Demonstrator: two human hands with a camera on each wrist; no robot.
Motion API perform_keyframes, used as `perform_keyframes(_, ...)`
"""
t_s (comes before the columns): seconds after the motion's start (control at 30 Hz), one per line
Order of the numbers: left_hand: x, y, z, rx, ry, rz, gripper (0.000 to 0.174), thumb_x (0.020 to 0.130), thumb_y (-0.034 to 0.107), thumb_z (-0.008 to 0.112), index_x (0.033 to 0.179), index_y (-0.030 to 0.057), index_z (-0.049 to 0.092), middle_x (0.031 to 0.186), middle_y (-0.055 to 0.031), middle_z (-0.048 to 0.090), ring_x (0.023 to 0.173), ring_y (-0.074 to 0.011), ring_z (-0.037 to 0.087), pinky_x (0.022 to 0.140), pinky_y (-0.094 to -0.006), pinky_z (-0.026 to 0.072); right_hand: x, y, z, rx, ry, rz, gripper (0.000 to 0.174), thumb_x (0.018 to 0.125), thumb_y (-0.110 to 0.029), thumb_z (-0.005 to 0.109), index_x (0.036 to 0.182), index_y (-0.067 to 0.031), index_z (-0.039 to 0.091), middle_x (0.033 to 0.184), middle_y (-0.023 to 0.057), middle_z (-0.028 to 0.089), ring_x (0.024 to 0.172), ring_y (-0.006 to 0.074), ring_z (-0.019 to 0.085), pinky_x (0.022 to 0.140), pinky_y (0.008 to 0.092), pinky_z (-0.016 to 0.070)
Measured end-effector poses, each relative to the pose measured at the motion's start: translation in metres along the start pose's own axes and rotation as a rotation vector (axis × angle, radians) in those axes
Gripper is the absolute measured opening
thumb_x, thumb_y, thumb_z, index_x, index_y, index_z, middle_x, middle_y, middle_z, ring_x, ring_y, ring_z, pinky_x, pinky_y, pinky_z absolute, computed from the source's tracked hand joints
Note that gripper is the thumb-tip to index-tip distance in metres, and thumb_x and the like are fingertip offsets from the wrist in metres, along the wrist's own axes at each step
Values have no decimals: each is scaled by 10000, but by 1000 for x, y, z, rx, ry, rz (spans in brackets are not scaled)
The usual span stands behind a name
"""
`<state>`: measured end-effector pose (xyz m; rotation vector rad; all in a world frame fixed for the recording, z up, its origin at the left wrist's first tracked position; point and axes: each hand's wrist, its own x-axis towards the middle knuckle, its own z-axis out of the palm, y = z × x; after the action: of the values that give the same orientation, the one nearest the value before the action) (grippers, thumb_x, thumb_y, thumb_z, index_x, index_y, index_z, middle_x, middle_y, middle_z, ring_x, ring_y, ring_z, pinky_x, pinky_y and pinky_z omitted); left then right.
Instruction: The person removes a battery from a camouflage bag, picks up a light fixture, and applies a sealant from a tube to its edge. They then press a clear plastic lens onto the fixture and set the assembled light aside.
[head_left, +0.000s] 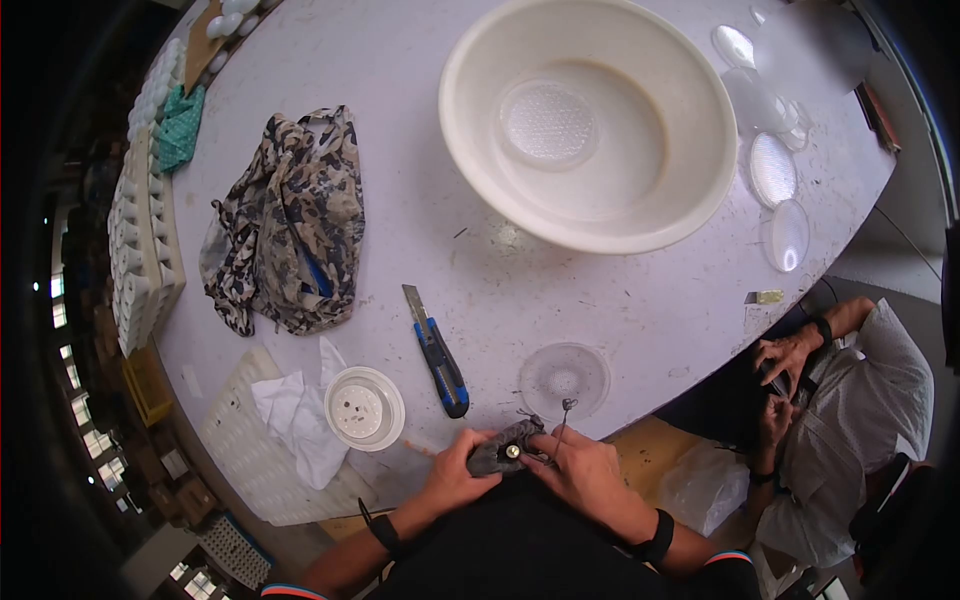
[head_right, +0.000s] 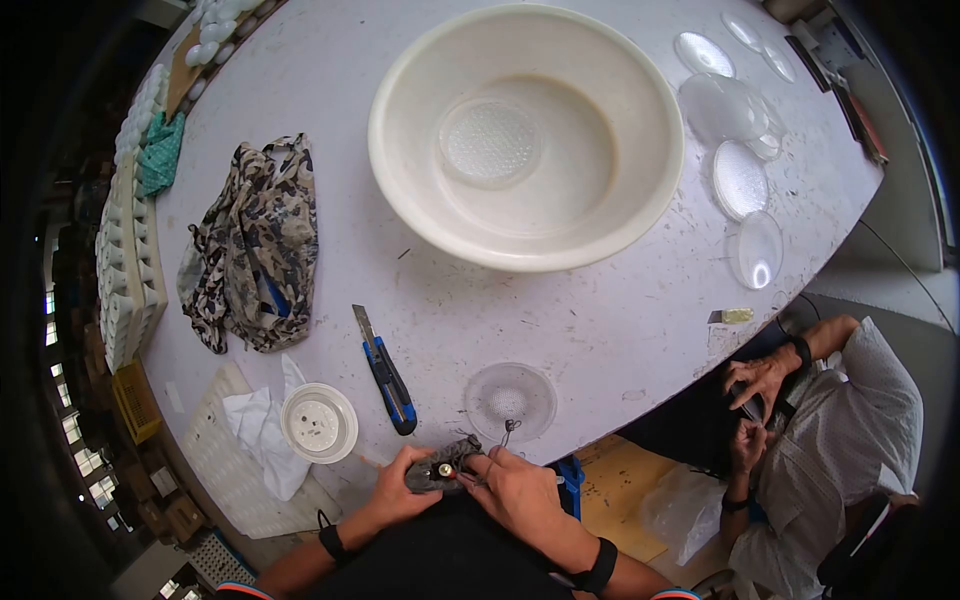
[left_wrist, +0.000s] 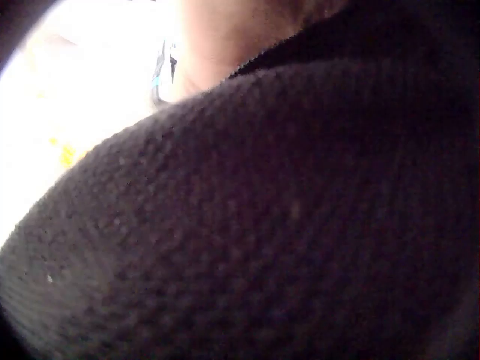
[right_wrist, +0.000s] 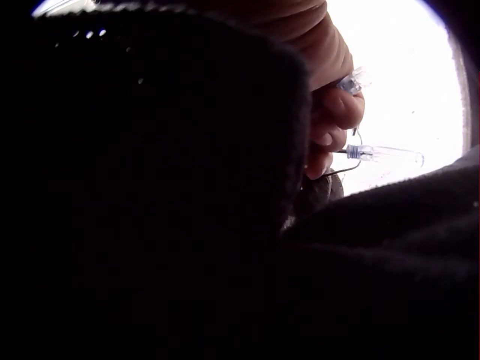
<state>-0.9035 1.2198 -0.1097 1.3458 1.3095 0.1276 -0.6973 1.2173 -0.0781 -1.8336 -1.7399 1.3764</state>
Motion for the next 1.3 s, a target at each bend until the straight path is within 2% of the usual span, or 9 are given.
perform_keyframes(0.33, -4, -10, 5, -67, 58, 50, 469, 657, 135, 763, 1053, 70, 520, 880, -95, 624, 804, -212, 646, 689, -300, 495, 0, 5, 3, 93, -44, -94, 205, 781, -232, 665, 952, -127, 625, 744, 73, 586, 629, 275, 598, 528, 360, 469)
perform_keyframes(0.63, -1, -6, 3, -95, 81, 132, 463, 643, 117, 771, 1040, 70, 538, 886, -70, 627, 801, -165, 636, 691, -291, 493, 2, 2, 2, 95, -4, 35, 127, 777, -166, 657, 887, -105, 640, 748, 96, 603, 664, 281, 611, 568, 351, 484)
perform_keyframes(0.7, -1, -7, 3, -96, 77, 146, 463, 641, 114, 771, 1039, 69, 539, 890, -70, 628, 804, -165, 635, 691, -291, 493, 0, 3, 2, 303, 42, 65, 139, 774, -118, 665, 905, -79, 644, 769, 103, 613, 673, 246, 617, 596, 306, 485)
perform_keyframes(0.8, -1, -12, 5, -145, 84, 152, 472, 636, 116, 774, 1042, 65, 541, 896, -71, 628, 809, -175, 637, 702, -288, 492, -2, 12, 7, 512, 7, 118, 147, 783, -77, 661, 925, -44, 641, 787, 102, 621, 692, 190, 613, 635, 266, 477)
perform_keyframes(0.93, -1, -12, 2, -154, 55, 205, 485, 639, 112, 777, 1059, 58, 540, 958, -86, 634, 844, -187, 637, 732, -289, 492, -4, 14, 4, 501, -18, 36, 170, 813, -153, 646, 949, -53, 627, 817, 99, 619, 662, 219, 598, 590, 277, 465)
perform_keyframes(1.0, -1, -9, 0, -173, 41, 221, 490, 643, 112, 777, 1068, 57, 539, 983, -93, 635, 864, -193, 636, 746, -291, 491, -5, 16, 6, 593, -22, 98, 163, 816, -125, 646, 951, -36, 623, 801, 79, 622, 634, 168, 583, 585, 256, 458)
perform_keyframes(1.1, 2, -8, 2, -91, 26, 330, 469, 659, 106, 773, 1051, 61, 517, 1029, -111, 631, 918, -228, 630, 766, -315, 493, -12, 20, 9, 753, 45, 130, 176, 813, -94, 650, 961, -7, 615, 780, 65, 622, 626, 116, 567, 575, 236, 445)
perform_keyframes(1.17, 8, -9, 5, -131, 73, 590, 427, 678, 96, 761, 998, 63, 482, 1049, -135, 624, 959, -279, 619, 789, -344, 494, -13, 20, 6, 732, 77, 61, 185, 808, -83, 653, 967, 3, 612, 765, 60, 619, 615, 107, 562, 563, 232, 439)
perform_keyframes(1.3, 9, -3, 2, -120, 77, 642, 406, 690, 81, 749, 957, 63, 444, 1059, -163, 616, 977, -319, 610, 802, -370, 497, -16, 21, 3, 689, 144, -32, 208, 794, -72, 664, 979, 6, 612, 755, 57, 624, 581, 97, 549, 537, 224, 431)
